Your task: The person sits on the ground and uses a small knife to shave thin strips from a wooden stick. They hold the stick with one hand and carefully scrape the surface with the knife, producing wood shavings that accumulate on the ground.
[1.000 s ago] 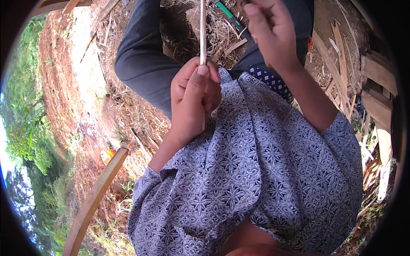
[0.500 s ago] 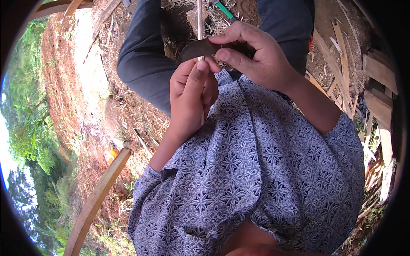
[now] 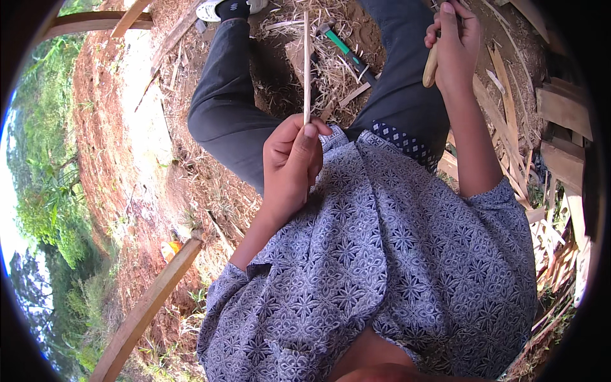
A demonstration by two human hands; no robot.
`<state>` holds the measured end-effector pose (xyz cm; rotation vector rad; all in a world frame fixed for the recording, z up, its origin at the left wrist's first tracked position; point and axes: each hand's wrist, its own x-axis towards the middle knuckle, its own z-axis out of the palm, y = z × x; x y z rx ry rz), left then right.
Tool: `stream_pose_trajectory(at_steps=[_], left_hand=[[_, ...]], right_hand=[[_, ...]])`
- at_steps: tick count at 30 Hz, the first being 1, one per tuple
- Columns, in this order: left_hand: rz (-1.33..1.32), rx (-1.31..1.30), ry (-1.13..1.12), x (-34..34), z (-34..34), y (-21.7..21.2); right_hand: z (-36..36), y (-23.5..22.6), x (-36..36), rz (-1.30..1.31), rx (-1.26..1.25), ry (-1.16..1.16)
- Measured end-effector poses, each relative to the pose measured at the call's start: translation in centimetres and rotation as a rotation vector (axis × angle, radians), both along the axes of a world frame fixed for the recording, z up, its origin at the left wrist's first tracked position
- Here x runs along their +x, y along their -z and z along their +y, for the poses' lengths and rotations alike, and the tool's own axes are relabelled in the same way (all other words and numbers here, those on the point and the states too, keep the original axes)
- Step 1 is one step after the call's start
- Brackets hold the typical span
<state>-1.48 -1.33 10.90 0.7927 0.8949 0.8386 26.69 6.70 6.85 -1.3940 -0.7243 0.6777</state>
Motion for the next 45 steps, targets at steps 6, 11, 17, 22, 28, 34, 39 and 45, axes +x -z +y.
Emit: stream_pose_trajectory(at_steps=[6, 11, 17, 22, 28, 34, 39, 45], left_hand=[[0.037, -0.002, -0.009, 0.3, 0.3, 0.0], [0.018, -0.020, 0.013, 0.6, 0.2, -0.5], [0.059, 0.045, 0.177, 0.3, -1.9, -1.3], [0.092, 0.073, 0.086, -0.8, -2.1, -0.8], [0.190, 0.125, 0.041, -0.1, -1.3, -1.0], [0.115, 0.070, 0.048, 0.4, 0.1, -1.6], [0.023, 0.060, 0.146, 0.1, -1.0, -1.5], [0.140, 0.126, 0.111, -0.6, -1.8, -1.6]], right_hand=[[-3.2, 0.1, -4.4, 0.029, 0.066, -0.718], [-3.3, 0.3, -7.5, -0.249, 0.278, -0.773], [0.7, 1.0, -3.9, -0.068, 0.283, -0.194], [0.8, -0.7, -0.8, -0.019, 0.160, -0.134], [-3.3, -1.3, -5.0, -0.036, 0.244, -0.748], [-0.9, -0.2, -5.7, -0.281, 0.398, -0.694], [1.7, 0.5, -3.4, 0.100, 0.422, -0.334], [2.5, -2.3, 0.9, -0.040, 0.241, -0.151]])
